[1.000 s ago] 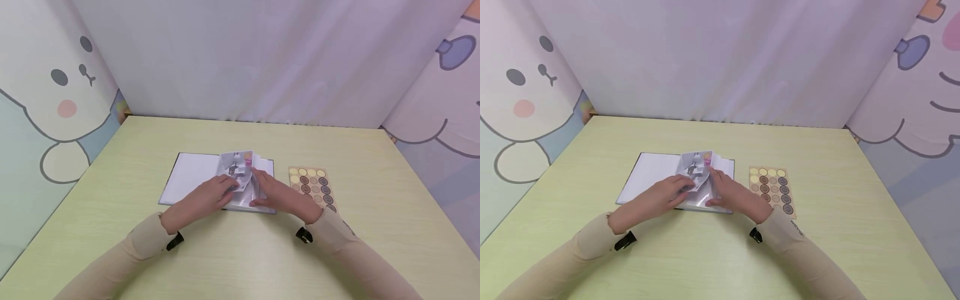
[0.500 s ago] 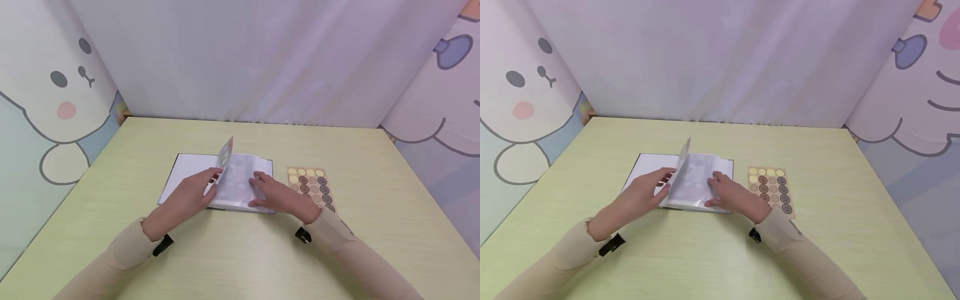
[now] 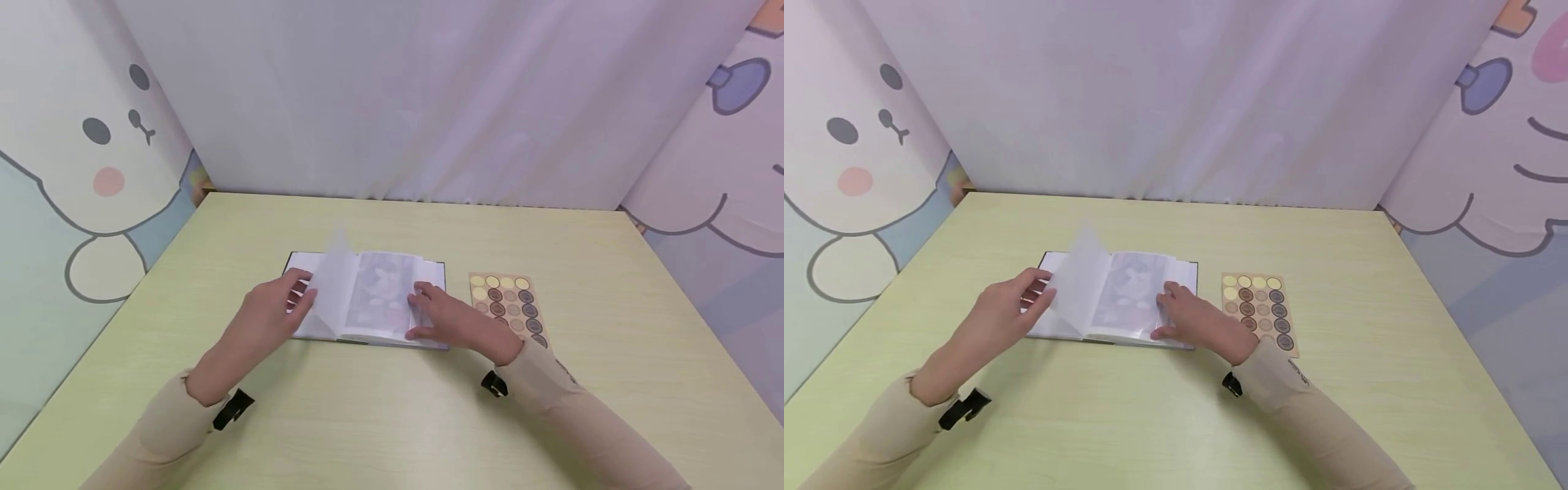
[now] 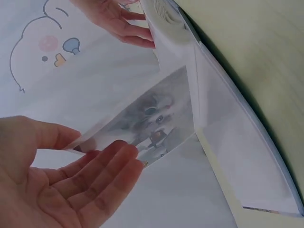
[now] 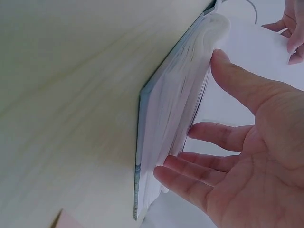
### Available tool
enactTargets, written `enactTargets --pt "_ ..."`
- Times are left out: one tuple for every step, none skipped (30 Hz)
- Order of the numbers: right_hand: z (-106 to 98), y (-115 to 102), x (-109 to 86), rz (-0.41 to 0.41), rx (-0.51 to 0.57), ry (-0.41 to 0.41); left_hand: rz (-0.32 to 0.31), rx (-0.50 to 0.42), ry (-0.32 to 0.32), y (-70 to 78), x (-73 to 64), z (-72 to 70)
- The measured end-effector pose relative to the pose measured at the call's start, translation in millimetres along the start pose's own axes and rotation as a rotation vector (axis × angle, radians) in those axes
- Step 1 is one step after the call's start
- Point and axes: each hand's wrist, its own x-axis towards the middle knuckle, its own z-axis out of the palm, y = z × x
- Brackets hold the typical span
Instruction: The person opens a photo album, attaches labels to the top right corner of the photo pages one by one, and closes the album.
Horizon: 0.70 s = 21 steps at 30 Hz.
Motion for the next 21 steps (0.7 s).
enactTargets --pt "0 0 -0.1 0.000 0.002 0.001 -0.013 -0.002 0.003 -2.2 -0.4 -1.8" --pt "0 0 -0.4 0.001 0.005 0.001 -0.022 -0.003 0.008 -4.3 -0.9 -3.5" --pt "0 0 -0.7 0.001 0.007 0.001 -0.029 0.001 0.014 -6.6 -1.2 -5.2" --pt "0 0 -0.8 0.003 0.008 0.000 -0.033 0.004 0.022 -9.1 -1.6 -6.4" --pt "-1 0 -1.0 0.005 0.011 -0.002 -0.036 0.008 0.029 -11.7 -1.8 -7.5" --pt "-1 0 -1.0 0.006 0.012 -0.002 -0.041 0.017 0.034 -14.2 -1.9 -8.5" --pt "-1 -1 -1.1 0.005 0.013 -0.002 -0.044 0.028 0.038 -16.8 -2.0 -9.3" --pt "-1 0 -1.2 0.002 0.013 -0.001 -0.048 0.039 0.040 -19.7 -1.9 -10.1" --pt "-1 0 -0.9 0.001 0.012 0.000 -0.052 0.049 0.040 -22.7 -1.9 -10.8" --pt "-1 0 -0.8 0.000 0.010 0.000 -0.052 0.059 0.039 -26.1 -1.9 -11.1" --pt "-1 0 -0.6 -0.002 0.008 0.000 -0.055 0.068 0.037 -29.4 -1.9 -11.4" --pt "-1 0 -0.3 -0.004 0.007 0.001 -0.057 0.075 0.032 -32.5 -2.0 -11.7" --pt "0 0 -0.2 -0.004 0.005 0.001 -0.058 0.078 0.025 -35.9 -2.1 -11.7" --pt "0 0 0.1 -0.004 0.002 0.000 -0.060 0.083 0.017 -38.6 -2.3 -11.9" --pt "0 0 0.5 -0.001 0.000 -0.003 -0.060 0.087 0.007 -41.0 -2.6 -11.8" --pt "0 0 0.6 0.001 -0.001 -0.005 -0.063 0.093 -0.006 -43.1 -2.8 -11.8" --pt "0 0 0.6 0.003 0.000 -0.006 -0.069 0.097 -0.022 -44.7 -3.0 -11.9" --pt "0 0 0.6 0.005 0.001 -0.008 -0.075 0.103 -0.040 -46.1 -3.0 -12.1" --pt "0 0 0.4 0.007 0.002 -0.009 -0.080 0.109 -0.059 -47.5 -3.1 -12.2" --pt "0 0 0.2 0.009 0.003 -0.010 -0.086 0.116 -0.076 -48.8 -3.1 -12.2" --pt "0 0 -0.1 0.010 0.004 -0.010 -0.092 0.122 -0.094 -50.6 -2.9 -12.0"
